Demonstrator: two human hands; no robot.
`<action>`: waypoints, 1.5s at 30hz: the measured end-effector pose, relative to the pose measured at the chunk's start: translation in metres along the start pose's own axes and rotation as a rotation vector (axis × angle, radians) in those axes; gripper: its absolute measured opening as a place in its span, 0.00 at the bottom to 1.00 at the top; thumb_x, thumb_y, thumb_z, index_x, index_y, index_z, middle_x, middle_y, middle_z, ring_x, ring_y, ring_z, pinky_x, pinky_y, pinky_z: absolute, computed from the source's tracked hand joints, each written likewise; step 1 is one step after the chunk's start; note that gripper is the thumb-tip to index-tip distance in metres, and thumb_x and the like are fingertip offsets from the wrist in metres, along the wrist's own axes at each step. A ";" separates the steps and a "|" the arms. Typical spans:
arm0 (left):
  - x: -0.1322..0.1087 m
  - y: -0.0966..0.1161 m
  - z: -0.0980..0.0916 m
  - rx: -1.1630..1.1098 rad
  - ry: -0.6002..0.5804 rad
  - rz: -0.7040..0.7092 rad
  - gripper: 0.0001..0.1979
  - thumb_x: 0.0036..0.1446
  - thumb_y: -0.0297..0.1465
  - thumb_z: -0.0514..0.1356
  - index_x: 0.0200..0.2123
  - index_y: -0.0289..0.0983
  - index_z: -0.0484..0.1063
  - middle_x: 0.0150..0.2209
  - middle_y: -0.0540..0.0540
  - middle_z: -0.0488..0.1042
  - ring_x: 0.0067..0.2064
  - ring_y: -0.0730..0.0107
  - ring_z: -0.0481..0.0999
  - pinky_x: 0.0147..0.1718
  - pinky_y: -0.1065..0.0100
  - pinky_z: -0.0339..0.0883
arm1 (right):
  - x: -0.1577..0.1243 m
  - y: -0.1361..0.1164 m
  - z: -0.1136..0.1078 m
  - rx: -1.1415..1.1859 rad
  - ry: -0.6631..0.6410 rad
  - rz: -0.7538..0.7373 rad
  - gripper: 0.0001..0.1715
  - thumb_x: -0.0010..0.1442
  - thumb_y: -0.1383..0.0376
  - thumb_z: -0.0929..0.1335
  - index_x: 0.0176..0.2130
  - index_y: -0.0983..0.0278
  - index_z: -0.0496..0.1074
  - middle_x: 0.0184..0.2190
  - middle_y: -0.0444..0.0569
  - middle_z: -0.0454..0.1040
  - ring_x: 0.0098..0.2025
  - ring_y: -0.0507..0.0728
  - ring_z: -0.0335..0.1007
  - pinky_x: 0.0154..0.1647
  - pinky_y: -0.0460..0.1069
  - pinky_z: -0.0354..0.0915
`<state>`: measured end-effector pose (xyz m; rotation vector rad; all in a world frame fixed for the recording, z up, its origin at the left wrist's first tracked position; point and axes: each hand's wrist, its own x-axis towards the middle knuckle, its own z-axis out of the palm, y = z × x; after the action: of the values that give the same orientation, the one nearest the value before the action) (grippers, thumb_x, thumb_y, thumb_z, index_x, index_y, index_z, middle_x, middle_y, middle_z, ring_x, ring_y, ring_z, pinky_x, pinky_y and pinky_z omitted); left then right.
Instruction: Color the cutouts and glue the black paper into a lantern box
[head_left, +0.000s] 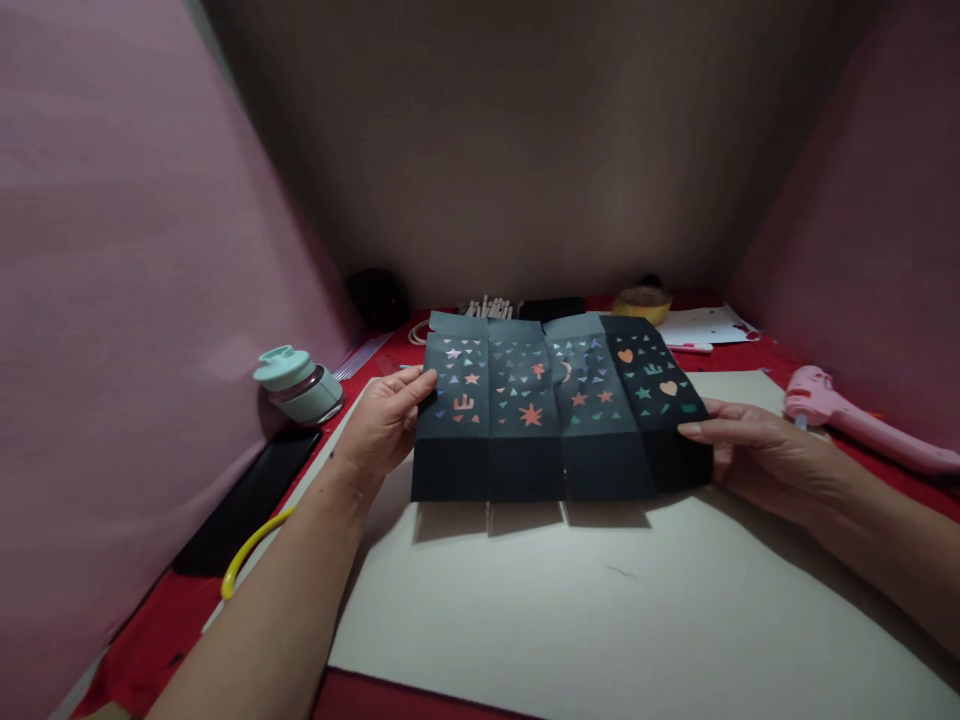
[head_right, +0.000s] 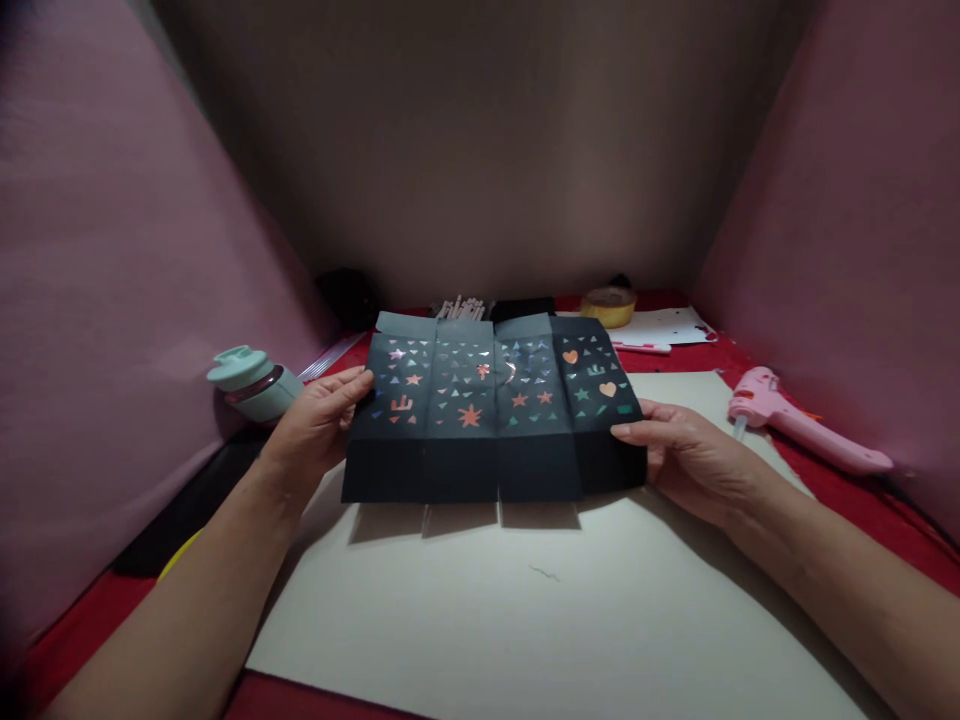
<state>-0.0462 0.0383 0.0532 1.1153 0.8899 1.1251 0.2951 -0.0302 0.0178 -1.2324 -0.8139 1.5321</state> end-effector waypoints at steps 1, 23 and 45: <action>0.000 0.000 0.000 0.000 0.000 -0.002 0.16 0.43 0.36 0.77 0.32 0.33 0.79 0.25 0.47 0.79 0.23 0.73 0.77 0.23 0.76 0.74 | 0.000 0.000 0.001 0.025 -0.004 0.013 0.15 0.35 0.66 0.82 0.25 0.64 0.78 0.16 0.39 0.65 0.20 0.46 0.57 0.23 0.42 0.58; 0.005 -0.003 -0.008 0.059 0.034 0.125 0.19 0.46 0.36 0.76 0.42 0.36 0.82 0.40 0.42 0.85 0.44 0.55 0.84 0.39 0.66 0.81 | 0.000 -0.002 0.002 0.054 -0.041 -0.133 0.19 0.41 0.70 0.79 0.36 0.58 0.80 0.35 0.43 0.83 0.39 0.56 0.78 0.42 0.49 0.69; 0.010 -0.004 -0.024 0.225 -0.016 0.382 0.11 0.52 0.39 0.72 0.33 0.38 0.82 0.30 0.49 0.75 0.32 0.73 0.68 0.31 0.73 0.64 | 0.001 -0.012 -0.002 0.002 0.062 -0.305 0.17 0.41 0.59 0.82 0.33 0.59 0.82 0.35 0.46 0.83 0.37 0.54 0.75 0.42 0.49 0.68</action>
<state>-0.0657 0.0532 0.0442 1.5230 0.8246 1.3459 0.3003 -0.0263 0.0277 -1.0922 -0.9132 1.2419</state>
